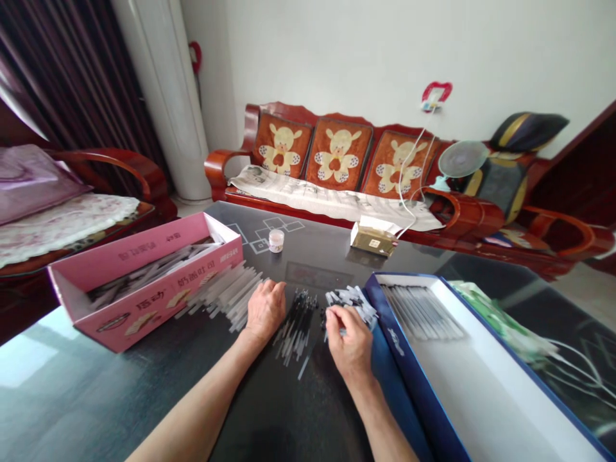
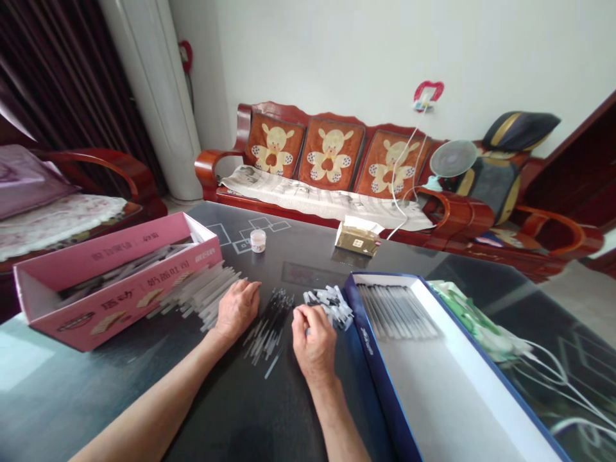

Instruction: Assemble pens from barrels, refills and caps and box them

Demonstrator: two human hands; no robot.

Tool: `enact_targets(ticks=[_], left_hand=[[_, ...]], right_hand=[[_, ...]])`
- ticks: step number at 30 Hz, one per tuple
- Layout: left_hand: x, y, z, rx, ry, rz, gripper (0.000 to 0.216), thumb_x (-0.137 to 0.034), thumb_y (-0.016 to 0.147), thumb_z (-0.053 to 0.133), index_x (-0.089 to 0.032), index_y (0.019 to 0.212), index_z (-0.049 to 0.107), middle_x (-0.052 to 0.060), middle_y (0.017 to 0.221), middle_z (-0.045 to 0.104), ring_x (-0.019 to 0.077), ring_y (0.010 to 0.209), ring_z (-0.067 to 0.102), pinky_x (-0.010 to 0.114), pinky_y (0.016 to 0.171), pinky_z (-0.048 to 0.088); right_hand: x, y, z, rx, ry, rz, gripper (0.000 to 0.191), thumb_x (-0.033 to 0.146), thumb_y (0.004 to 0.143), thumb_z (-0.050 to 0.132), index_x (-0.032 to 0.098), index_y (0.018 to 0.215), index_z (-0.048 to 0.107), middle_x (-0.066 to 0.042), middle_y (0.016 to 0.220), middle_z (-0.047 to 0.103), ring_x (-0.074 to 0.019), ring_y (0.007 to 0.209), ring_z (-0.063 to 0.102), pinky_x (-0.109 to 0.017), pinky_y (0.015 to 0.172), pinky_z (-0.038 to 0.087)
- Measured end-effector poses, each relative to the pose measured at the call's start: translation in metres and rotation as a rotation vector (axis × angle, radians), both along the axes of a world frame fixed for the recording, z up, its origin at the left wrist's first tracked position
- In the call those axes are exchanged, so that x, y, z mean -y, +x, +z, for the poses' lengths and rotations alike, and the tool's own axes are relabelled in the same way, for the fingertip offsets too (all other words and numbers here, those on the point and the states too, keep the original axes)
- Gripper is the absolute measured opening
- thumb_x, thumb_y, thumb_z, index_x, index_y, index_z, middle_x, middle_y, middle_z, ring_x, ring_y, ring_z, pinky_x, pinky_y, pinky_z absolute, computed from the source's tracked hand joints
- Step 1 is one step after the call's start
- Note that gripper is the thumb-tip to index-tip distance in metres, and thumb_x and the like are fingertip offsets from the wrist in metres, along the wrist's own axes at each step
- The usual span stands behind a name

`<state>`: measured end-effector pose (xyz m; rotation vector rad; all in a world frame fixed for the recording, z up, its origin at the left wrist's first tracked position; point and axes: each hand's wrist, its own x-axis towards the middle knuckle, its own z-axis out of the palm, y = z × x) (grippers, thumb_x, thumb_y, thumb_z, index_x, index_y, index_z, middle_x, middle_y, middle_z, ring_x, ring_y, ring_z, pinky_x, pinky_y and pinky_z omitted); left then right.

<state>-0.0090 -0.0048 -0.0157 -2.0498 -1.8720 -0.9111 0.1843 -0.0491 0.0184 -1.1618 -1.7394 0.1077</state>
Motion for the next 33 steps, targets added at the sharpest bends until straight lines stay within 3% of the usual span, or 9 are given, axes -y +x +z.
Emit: enact_targets(ticks=[4, 8, 19, 24, 28, 30, 33], left_hand=[[0.003, -0.020, 0.022, -0.045, -0.402, 0.129, 0.024, -0.025, 0.085, 0.044, -0.019, 0.083, 0.067, 0.010, 0.087, 0.066, 0.0221, 0.074, 0.063, 0.030, 0.060, 0.047], [0.004, -0.035, 0.038, -0.086, -0.656, 0.221, 0.023, -0.027, 0.082, 0.047, -0.018, 0.080, 0.068, 0.012, 0.083, 0.069, 0.0256, 0.078, 0.066, 0.033, 0.065, 0.049], [0.004, -0.022, 0.042, -0.198, -0.740, 0.196, 0.025, -0.032, 0.079, 0.051, -0.016, 0.088, 0.069, 0.015, 0.092, 0.070, 0.0309, 0.088, 0.067, 0.037, 0.070, 0.052], [0.004, -0.017, 0.043, -0.159, -0.695, 0.162, 0.025, -0.027, 0.080, 0.046, -0.016, 0.081, 0.069, 0.015, 0.088, 0.070, 0.0300, 0.084, 0.067, 0.036, 0.067, 0.049], [-0.003, -0.017, 0.039, 0.135, -0.549, 0.135, 0.026, -0.034, 0.080, 0.047, -0.017, 0.077, 0.067, 0.009, 0.074, 0.068, 0.0245, 0.076, 0.065, 0.031, 0.066, 0.046], [-0.008, -0.016, 0.032, 0.438, -0.493, 0.054, 0.025, -0.036, 0.078, 0.052, -0.017, 0.084, 0.067, 0.005, 0.067, 0.065, 0.0194, 0.068, 0.062, 0.027, 0.063, 0.044], [-0.012, -0.011, 0.019, 1.052, -0.484, -0.188, 0.040, -0.038, 0.074, 0.059, -0.014, 0.105, 0.062, -0.002, 0.060, 0.059, 0.0112, 0.051, 0.051, 0.023, 0.051, 0.038]], right_hand=[[-0.002, -0.005, -0.035, -0.078, 0.023, 0.000, 0.015, 0.023, 0.088, 0.050, 0.020, 0.088, 0.065, -0.007, 0.078, 0.065, -0.0175, 0.071, 0.061, -0.030, 0.068, 0.050], [-0.007, 0.002, -0.042, -0.086, 0.021, -0.028, 0.014, 0.022, 0.088, 0.051, 0.018, 0.087, 0.064, -0.006, 0.076, 0.064, -0.0162, 0.068, 0.059, -0.030, 0.066, 0.049], [-0.012, 0.001, -0.047, -0.085, 0.068, -0.010, 0.010, 0.017, 0.087, 0.053, 0.016, 0.087, 0.063, -0.005, 0.075, 0.063, -0.0144, 0.067, 0.058, -0.027, 0.065, 0.048], [-0.012, 0.002, -0.048, -0.097, 0.067, -0.010, 0.010, 0.016, 0.086, 0.053, 0.016, 0.087, 0.063, -0.005, 0.074, 0.062, -0.0139, 0.066, 0.057, -0.026, 0.064, 0.047], [-0.013, 0.003, -0.047, -0.145, 0.071, -0.020, 0.011, 0.015, 0.086, 0.053, 0.015, 0.089, 0.063, -0.005, 0.076, 0.062, -0.0138, 0.067, 0.057, -0.026, 0.064, 0.048], [-0.013, 0.003, -0.047, -0.168, 0.073, -0.030, 0.011, 0.015, 0.086, 0.053, 0.015, 0.090, 0.064, -0.005, 0.077, 0.063, -0.0137, 0.068, 0.057, -0.026, 0.063, 0.048], [-0.014, 0.003, -0.045, -0.188, 0.065, -0.037, 0.012, 0.015, 0.087, 0.052, 0.015, 0.090, 0.064, -0.005, 0.077, 0.063, -0.0136, 0.067, 0.057, -0.025, 0.062, 0.047]])
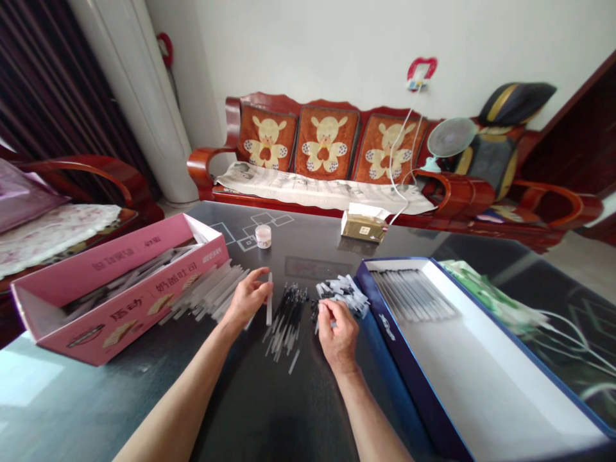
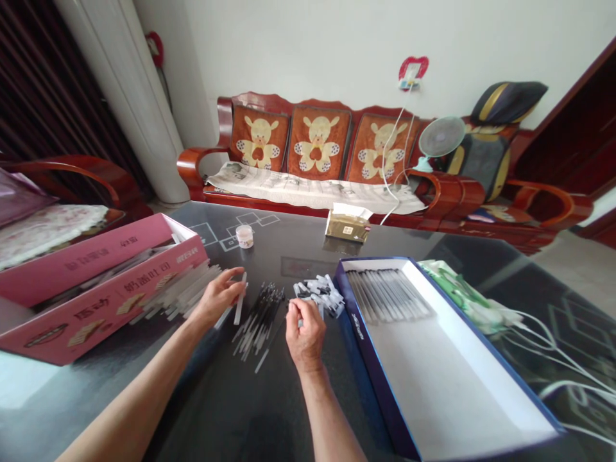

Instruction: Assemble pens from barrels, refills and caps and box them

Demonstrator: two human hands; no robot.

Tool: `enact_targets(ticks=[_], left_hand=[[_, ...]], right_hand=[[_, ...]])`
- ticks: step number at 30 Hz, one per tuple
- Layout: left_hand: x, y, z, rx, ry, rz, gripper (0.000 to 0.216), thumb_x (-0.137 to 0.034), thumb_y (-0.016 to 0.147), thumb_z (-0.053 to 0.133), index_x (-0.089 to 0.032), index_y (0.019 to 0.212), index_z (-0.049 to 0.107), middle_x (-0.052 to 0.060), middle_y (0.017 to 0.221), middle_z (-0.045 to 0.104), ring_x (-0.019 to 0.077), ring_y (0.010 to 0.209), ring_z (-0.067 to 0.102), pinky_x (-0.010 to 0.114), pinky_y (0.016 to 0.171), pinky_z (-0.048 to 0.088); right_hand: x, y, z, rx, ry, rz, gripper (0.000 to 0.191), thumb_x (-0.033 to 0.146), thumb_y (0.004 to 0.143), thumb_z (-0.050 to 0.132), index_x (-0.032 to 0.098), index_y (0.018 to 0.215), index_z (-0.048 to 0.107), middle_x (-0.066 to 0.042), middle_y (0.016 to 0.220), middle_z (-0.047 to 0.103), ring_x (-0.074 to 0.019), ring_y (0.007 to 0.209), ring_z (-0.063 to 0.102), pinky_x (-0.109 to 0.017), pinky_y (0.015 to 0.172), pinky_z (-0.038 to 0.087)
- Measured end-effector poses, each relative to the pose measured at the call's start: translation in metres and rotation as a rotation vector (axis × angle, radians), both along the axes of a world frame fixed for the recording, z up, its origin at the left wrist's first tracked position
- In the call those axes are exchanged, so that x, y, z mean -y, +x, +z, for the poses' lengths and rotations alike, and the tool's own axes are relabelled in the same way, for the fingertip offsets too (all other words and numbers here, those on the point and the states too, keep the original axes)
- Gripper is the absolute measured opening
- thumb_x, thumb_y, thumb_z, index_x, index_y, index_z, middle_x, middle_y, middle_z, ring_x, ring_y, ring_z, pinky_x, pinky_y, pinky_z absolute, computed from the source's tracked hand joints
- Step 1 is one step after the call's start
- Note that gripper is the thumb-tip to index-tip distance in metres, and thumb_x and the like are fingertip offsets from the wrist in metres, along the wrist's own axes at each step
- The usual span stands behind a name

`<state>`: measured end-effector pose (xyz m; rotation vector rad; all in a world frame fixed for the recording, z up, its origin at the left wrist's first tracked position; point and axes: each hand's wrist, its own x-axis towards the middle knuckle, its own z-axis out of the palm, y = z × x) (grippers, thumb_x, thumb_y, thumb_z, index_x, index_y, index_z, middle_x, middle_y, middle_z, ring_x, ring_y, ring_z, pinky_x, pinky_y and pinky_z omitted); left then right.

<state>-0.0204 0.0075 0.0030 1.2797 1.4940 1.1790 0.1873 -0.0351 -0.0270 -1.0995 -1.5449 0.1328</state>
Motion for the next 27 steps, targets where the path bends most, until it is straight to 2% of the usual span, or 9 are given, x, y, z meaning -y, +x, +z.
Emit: enact_targets(ticks=[4, 8, 11, 14, 18, 20, 22, 24, 27], left_hand=[[0.001, 0.008, -0.012, 0.598, -0.029, -0.116, 0.043, -0.037, 0.070, 0.068, -0.011, 0.104, 0.062, -0.001, 0.065, 0.059, 0.0083, 0.052, 0.050, 0.021, 0.050, 0.038], [0.000, 0.014, -0.015, 0.806, -0.034, -0.254, 0.043, -0.027, 0.065, 0.074, -0.013, 0.103, 0.061, 0.003, 0.077, 0.062, 0.0103, 0.061, 0.056, 0.023, 0.059, 0.045], [-0.003, 0.015, -0.017, 0.731, 0.072, -0.216, 0.041, -0.027, 0.065, 0.076, -0.016, 0.100, 0.060, -0.002, 0.070, 0.059, 0.0073, 0.057, 0.052, 0.021, 0.057, 0.041], [-0.005, 0.015, -0.018, 0.450, 0.221, -0.097, 0.031, -0.040, 0.074, 0.068, -0.015, 0.093, 0.064, -0.005, 0.057, 0.050, 0.0066, 0.050, 0.043, 0.020, 0.051, 0.036], [0.000, 0.013, -0.017, -0.062, 0.427, 0.013, 0.027, -0.043, 0.081, 0.060, -0.017, 0.077, 0.068, -0.003, 0.059, 0.051, 0.0095, 0.057, 0.047, 0.022, 0.058, 0.038], [0.002, 0.012, -0.017, -0.200, 0.518, 0.029, 0.026, -0.040, 0.082, 0.059, -0.018, 0.072, 0.068, -0.001, 0.067, 0.057, 0.0110, 0.064, 0.052, 0.023, 0.065, 0.041], [0.000, 0.010, -0.021, -0.216, 0.537, 0.055, 0.024, -0.039, 0.083, 0.057, -0.018, 0.079, 0.069, 0.001, 0.073, 0.061, 0.0121, 0.068, 0.056, 0.024, 0.067, 0.043], [-0.003, 0.009, -0.027, -0.124, 0.493, 0.095, 0.028, -0.039, 0.083, 0.056, -0.018, 0.097, 0.068, 0.001, 0.074, 0.064, 0.0127, 0.066, 0.059, 0.024, 0.066, 0.045], [-0.010, 0.008, -0.035, 0.044, 0.445, 0.120, 0.046, -0.038, 0.082, 0.057, -0.017, 0.124, 0.055, 0.000, 0.075, 0.066, 0.0125, 0.062, 0.061, 0.025, 0.065, 0.048]], right_hand=[[0.001, 0.001, 0.002, -0.023, -0.016, -0.002, 0.013, 0.016, 0.087, 0.051, 0.016, 0.089, 0.064, -0.005, 0.077, 0.064, -0.0139, 0.068, 0.058, -0.025, 0.061, 0.047], [0.002, 0.002, 0.003, -0.038, -0.028, 0.002, 0.014, 0.016, 0.087, 0.051, 0.016, 0.090, 0.064, -0.006, 0.079, 0.064, -0.0148, 0.071, 0.058, -0.026, 0.063, 0.047], [0.003, 0.002, 0.004, -0.031, -0.032, 0.024, 0.015, 0.014, 0.086, 0.051, 0.017, 0.092, 0.064, -0.006, 0.082, 0.064, -0.0154, 0.073, 0.059, -0.027, 0.065, 0.048], [0.007, 0.000, 0.010, 0.023, -0.059, 0.089, 0.015, 0.014, 0.086, 0.051, 0.017, 0.093, 0.063, -0.006, 0.085, 0.062, -0.0161, 0.078, 0.059, -0.029, 0.070, 0.049], [0.017, -0.001, 0.030, 0.315, -0.215, 0.312, 0.014, 0.012, 0.085, 0.053, 0.020, 0.088, 0.064, -0.004, 0.088, 0.061, -0.0158, 0.084, 0.058, -0.029, 0.078, 0.047], [0.023, 0.000, 0.041, 0.516, -0.279, 0.440, 0.013, 0.011, 0.084, 0.055, 0.021, 0.083, 0.065, -0.003, 0.087, 0.059, -0.0148, 0.083, 0.056, -0.027, 0.077, 0.045], [0.029, 0.001, 0.048, 0.697, -0.300, 0.520, 0.011, 0.013, 0.084, 0.058, 0.021, 0.080, 0.065, -0.002, 0.087, 0.058, -0.0144, 0.082, 0.055, -0.027, 0.077, 0.044], [0.032, 0.003, 0.051, 0.843, -0.300, 0.556, 0.009, 0.016, 0.084, 0.059, 0.021, 0.079, 0.065, -0.001, 0.088, 0.059, -0.0144, 0.082, 0.054, -0.027, 0.077, 0.042], [0.031, 0.004, 0.050, 0.989, -0.286, 0.587, 0.010, 0.019, 0.086, 0.058, 0.021, 0.079, 0.065, -0.001, 0.088, 0.060, -0.0142, 0.081, 0.053, -0.027, 0.075, 0.041]])
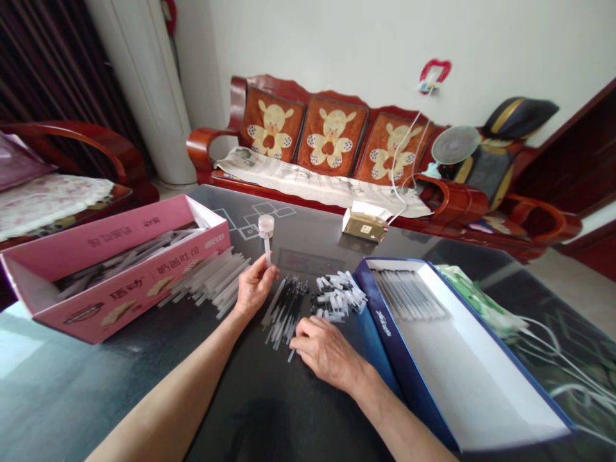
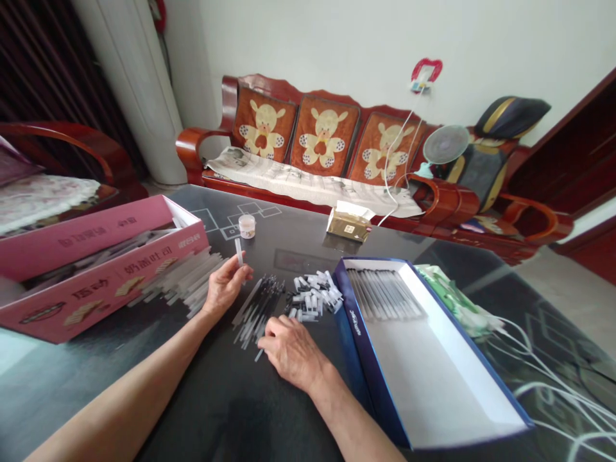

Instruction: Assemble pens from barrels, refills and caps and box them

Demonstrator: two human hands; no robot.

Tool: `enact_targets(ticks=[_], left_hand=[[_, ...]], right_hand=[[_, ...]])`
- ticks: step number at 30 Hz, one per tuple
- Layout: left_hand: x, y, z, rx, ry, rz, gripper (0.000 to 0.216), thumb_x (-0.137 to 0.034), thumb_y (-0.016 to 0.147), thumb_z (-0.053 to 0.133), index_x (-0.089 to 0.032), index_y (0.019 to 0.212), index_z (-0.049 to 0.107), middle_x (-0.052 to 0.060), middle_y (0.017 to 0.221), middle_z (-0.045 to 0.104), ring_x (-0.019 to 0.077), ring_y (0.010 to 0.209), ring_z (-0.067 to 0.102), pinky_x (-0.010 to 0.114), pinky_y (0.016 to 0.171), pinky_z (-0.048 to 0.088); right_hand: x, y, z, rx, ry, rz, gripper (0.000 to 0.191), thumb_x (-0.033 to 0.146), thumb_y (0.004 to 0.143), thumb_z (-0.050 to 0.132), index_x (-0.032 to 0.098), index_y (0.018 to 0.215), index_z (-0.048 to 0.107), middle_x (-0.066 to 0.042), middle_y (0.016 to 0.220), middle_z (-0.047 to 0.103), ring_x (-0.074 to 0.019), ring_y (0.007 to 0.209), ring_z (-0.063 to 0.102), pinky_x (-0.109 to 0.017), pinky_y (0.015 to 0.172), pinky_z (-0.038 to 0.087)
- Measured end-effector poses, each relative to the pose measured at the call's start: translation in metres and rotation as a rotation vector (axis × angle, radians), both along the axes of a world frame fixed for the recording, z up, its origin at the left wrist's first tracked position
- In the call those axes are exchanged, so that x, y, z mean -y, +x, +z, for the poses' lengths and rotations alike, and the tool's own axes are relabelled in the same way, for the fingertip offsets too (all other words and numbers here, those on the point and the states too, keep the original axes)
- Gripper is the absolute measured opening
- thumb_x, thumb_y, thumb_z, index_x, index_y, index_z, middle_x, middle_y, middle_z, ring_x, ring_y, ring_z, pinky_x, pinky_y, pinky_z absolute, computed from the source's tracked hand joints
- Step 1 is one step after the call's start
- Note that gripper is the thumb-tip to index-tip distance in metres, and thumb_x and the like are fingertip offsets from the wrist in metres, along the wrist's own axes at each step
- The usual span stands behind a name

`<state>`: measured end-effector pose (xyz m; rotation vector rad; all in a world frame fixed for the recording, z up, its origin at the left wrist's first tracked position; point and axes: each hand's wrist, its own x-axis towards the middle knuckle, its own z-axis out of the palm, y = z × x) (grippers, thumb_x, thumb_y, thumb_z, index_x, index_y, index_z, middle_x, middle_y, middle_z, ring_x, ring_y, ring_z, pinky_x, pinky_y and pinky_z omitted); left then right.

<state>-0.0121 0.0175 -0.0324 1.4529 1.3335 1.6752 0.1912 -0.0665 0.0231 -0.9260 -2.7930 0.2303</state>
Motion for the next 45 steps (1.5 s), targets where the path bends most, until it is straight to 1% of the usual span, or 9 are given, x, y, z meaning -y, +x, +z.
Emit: enact_targets(ticks=[6, 10, 13, 16, 19, 22, 30, 40, 45], left_hand=[[-0.001, 0.002, 0.002, 0.099, -0.031, -0.038, 0.043, -0.033, 0.084, 0.051, -0.018, 0.124, 0.049, 0.000, 0.083, 0.062, 0.0094, 0.058, 0.057, 0.022, 0.059, 0.046], [0.004, 0.003, 0.009, -0.071, -0.043, 0.008, 0.030, -0.034, 0.086, 0.048, -0.018, 0.109, 0.060, -0.003, 0.070, 0.057, 0.0090, 0.057, 0.050, 0.020, 0.059, 0.042], [0.008, 0.004, 0.012, -0.210, -0.045, 0.001, 0.028, -0.036, 0.086, 0.051, -0.020, 0.105, 0.065, -0.002, 0.067, 0.060, 0.0115, 0.061, 0.054, 0.021, 0.065, 0.043], [0.010, 0.005, 0.013, -0.288, 0.018, -0.082, 0.032, -0.034, 0.087, 0.052, -0.023, 0.116, 0.062, 0.004, 0.091, 0.069, 0.0169, 0.082, 0.063, 0.025, 0.078, 0.047], [0.010, 0.006, 0.011, -0.400, 0.098, -0.185, 0.034, -0.030, 0.090, 0.047, -0.024, 0.121, 0.059, 0.008, 0.105, 0.067, 0.0202, 0.097, 0.061, 0.030, 0.088, 0.046], [0.010, 0.006, 0.008, -0.542, 0.144, -0.222, 0.034, -0.027, 0.092, 0.040, -0.022, 0.121, 0.056, 0.009, 0.100, 0.065, 0.0202, 0.095, 0.059, 0.032, 0.088, 0.045], [0.014, 0.010, 0.008, -0.708, 0.109, -0.145, 0.035, -0.034, 0.093, 0.043, -0.027, 0.123, 0.059, 0.005, 0.076, 0.058, 0.0174, 0.076, 0.054, 0.025, 0.073, 0.043], [0.014, 0.012, 0.005, -0.831, 0.137, -0.149, 0.038, -0.033, 0.095, 0.037, -0.026, 0.126, 0.057, 0.005, 0.077, 0.056, 0.0166, 0.076, 0.052, 0.024, 0.070, 0.042], [0.014, 0.012, 0.006, -0.839, 0.163, -0.155, 0.038, -0.032, 0.095, 0.035, -0.023, 0.125, 0.057, 0.006, 0.080, 0.057, 0.0170, 0.078, 0.052, 0.026, 0.072, 0.043]], right_hand=[[-0.003, -0.003, 0.003, 0.026, 0.064, 0.082, 0.015, 0.019, 0.089, 0.055, 0.020, 0.076, 0.062, -0.002, 0.085, 0.062, -0.0155, 0.079, 0.054, -0.028, 0.071, 0.043], [-0.005, -0.002, 0.018, -0.245, 0.040, 0.088, 0.013, 0.015, 0.090, 0.048, 0.021, 0.088, 0.060, -0.004, 0.095, 0.064, -0.0166, 0.088, 0.058, -0.031, 0.080, 0.047], [-0.016, -0.005, 0.027, -0.640, 0.021, -0.116, 0.013, 0.017, 0.090, 0.048, 0.021, 0.096, 0.059, -0.005, 0.098, 0.065, -0.0166, 0.092, 0.060, -0.032, 0.083, 0.049], [-0.035, -0.009, 0.024, -1.094, -0.001, -0.437, 0.011, 0.023, 0.088, 0.053, 0.021, 0.098, 0.057, -0.005, 0.093, 0.066, -0.0155, 0.085, 0.063, -0.031, 0.076, 0.052], [-0.055, -0.010, 0.010, -1.517, -0.078, -0.686, 0.031, 0.029, 0.083, 0.059, 0.020, 0.112, 0.052, -0.003, 0.088, 0.066, -0.0124, 0.073, 0.063, -0.028, 0.067, 0.053], [-0.070, -0.007, -0.003, -1.709, -0.148, -0.792, 0.048, 0.032, 0.077, 0.065, 0.021, 0.121, 0.049, 0.000, 0.086, 0.066, -0.0098, 0.064, 0.061, -0.025, 0.061, 0.053], [-0.075, -0.001, -0.014, -1.750, -0.175, -0.786, 0.042, 0.035, 0.077, 0.066, 0.021, 0.114, 0.054, -0.002, 0.085, 0.068, -0.0117, 0.064, 0.065, -0.026, 0.060, 0.054], [-0.070, -0.014, -0.017, -1.653, -0.212, -0.746, 0.040, 0.036, 0.079, 0.064, 0.019, 0.114, 0.054, -0.004, 0.086, 0.070, -0.0127, 0.065, 0.066, -0.028, 0.062, 0.055], [-0.064, -0.024, -0.019, -1.478, -0.238, -0.751, 0.030, 0.039, 0.083, 0.058, 0.015, 0.100, 0.063, -0.009, 0.092, 0.072, -0.0155, 0.075, 0.068, -0.031, 0.068, 0.056]])
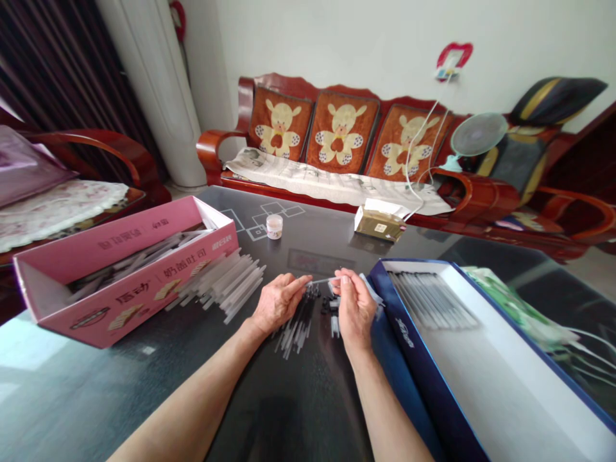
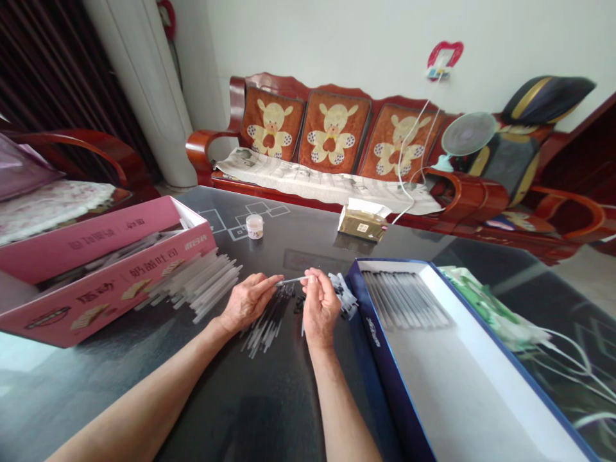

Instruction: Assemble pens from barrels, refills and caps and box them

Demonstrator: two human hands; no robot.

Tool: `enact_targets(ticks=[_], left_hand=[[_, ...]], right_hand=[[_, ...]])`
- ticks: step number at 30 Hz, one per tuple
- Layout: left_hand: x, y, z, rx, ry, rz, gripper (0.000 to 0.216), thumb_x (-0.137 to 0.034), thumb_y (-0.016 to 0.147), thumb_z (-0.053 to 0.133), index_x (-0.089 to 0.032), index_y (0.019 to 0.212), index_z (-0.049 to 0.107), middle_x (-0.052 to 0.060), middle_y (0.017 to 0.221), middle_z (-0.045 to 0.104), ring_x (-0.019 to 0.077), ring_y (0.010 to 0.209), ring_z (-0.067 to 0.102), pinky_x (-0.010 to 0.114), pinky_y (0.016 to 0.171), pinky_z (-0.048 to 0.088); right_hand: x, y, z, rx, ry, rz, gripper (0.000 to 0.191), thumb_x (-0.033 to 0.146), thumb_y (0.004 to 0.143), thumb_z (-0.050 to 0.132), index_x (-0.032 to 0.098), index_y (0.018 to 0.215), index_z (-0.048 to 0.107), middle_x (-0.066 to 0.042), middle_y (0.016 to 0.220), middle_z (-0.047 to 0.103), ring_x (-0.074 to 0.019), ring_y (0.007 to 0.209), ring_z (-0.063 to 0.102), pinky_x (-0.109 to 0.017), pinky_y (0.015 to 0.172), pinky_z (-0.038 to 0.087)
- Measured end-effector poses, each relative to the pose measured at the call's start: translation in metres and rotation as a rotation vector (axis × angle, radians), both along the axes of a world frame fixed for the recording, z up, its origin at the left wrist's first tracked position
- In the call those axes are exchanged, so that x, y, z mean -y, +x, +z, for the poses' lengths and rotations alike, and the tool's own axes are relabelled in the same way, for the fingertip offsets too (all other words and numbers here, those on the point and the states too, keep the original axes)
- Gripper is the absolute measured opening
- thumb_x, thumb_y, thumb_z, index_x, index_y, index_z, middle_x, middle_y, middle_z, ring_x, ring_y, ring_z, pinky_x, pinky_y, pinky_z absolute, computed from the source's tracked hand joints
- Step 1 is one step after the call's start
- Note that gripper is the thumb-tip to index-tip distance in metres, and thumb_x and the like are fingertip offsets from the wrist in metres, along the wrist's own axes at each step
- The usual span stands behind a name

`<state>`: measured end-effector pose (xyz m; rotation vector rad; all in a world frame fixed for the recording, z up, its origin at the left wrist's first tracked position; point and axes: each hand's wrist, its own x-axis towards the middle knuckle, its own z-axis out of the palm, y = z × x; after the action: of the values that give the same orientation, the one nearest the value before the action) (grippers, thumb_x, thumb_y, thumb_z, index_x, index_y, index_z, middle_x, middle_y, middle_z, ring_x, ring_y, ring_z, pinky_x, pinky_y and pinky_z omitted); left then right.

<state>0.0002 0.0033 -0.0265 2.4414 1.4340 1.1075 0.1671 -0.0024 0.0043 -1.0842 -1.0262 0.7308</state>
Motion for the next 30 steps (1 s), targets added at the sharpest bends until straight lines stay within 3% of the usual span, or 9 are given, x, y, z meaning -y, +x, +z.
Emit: enact_targets(ticks=[7, 10, 15, 19, 23, 26, 30], left_hand=[[0.000, 0.000, -0.003, -0.008, 0.006, -0.009, 0.040, -0.033, 0.096, 0.035, -0.025, 0.130, 0.053, 0.005, 0.079, 0.055, 0.0168, 0.078, 0.050, 0.026, 0.074, 0.043], [0.000, 0.000, -0.004, 0.002, -0.005, -0.021, 0.041, -0.032, 0.096, 0.034, -0.027, 0.133, 0.050, 0.004, 0.077, 0.053, 0.0164, 0.076, 0.050, 0.026, 0.073, 0.043], [0.001, 0.001, -0.003, 0.110, -0.041, -0.012, 0.041, -0.030, 0.095, 0.036, -0.028, 0.133, 0.051, 0.004, 0.077, 0.053, 0.0164, 0.075, 0.050, 0.025, 0.072, 0.042], [0.000, 0.000, -0.003, 0.199, -0.055, -0.020, 0.041, -0.029, 0.093, 0.040, -0.030, 0.132, 0.052, 0.004, 0.074, 0.053, 0.0163, 0.071, 0.049, 0.024, 0.070, 0.041], [-0.001, -0.001, -0.004, 0.294, -0.064, -0.043, 0.039, -0.028, 0.091, 0.043, -0.030, 0.128, 0.056, 0.004, 0.074, 0.054, 0.0169, 0.072, 0.049, 0.025, 0.071, 0.042], [-0.001, -0.001, -0.004, 0.278, -0.047, -0.036, 0.039, -0.027, 0.091, 0.042, -0.029, 0.127, 0.056, 0.004, 0.076, 0.055, 0.0168, 0.073, 0.050, 0.025, 0.071, 0.042], [-0.001, -0.002, -0.003, 0.203, 0.001, -0.006, 0.035, -0.026, 0.092, 0.042, -0.027, 0.123, 0.058, 0.004, 0.077, 0.056, 0.0155, 0.074, 0.052, 0.023, 0.070, 0.043]], right_hand=[[-0.002, -0.004, -0.011, -0.042, -0.173, 0.122, 0.032, 0.041, 0.074, 0.067, 0.016, 0.093, 0.061, -0.006, 0.081, 0.073, -0.0176, 0.070, 0.069, -0.029, 0.060, 0.056], [-0.002, -0.003, -0.009, 0.156, -0.145, 0.169, 0.025, 0.040, 0.076, 0.065, 0.017, 0.084, 0.066, -0.005, 0.078, 0.072, -0.0182, 0.072, 0.068, -0.028, 0.062, 0.054], [-0.006, 0.018, -0.002, 0.545, 0.009, 0.161, 0.021, 0.034, 0.082, 0.055, 0.020, 0.086, 0.071, -0.006, 0.090, 0.071, -0.0185, 0.082, 0.066, -0.031, 0.069, 0.052], [-0.005, 0.047, 0.002, 0.796, -0.069, 0.168, 0.014, 0.027, 0.075, 0.058, 0.022, 0.075, 0.072, -0.001, 0.072, 0.070, -0.0167, 0.063, 0.063, -0.031, 0.060, 0.049], [0.005, 0.060, 0.005, 0.974, -0.147, 0.314, 0.011, 0.018, 0.068, 0.060, 0.023, 0.065, 0.070, 0.003, 0.054, 0.064, -0.0136, 0.047, 0.054, -0.027, 0.047, 0.040], [0.010, 0.057, 0.006, 1.052, -0.159, 0.332, 0.014, 0.014, 0.066, 0.061, 0.024, 0.067, 0.071, 0.003, 0.055, 0.063, -0.0134, 0.048, 0.054, -0.027, 0.049, 0.039], [0.003, 0.048, 0.007, 1.142, -0.179, 0.245, 0.014, 0.015, 0.071, 0.061, 0.023, 0.074, 0.072, -0.001, 0.067, 0.065, -0.0149, 0.059, 0.058, -0.029, 0.059, 0.044]])
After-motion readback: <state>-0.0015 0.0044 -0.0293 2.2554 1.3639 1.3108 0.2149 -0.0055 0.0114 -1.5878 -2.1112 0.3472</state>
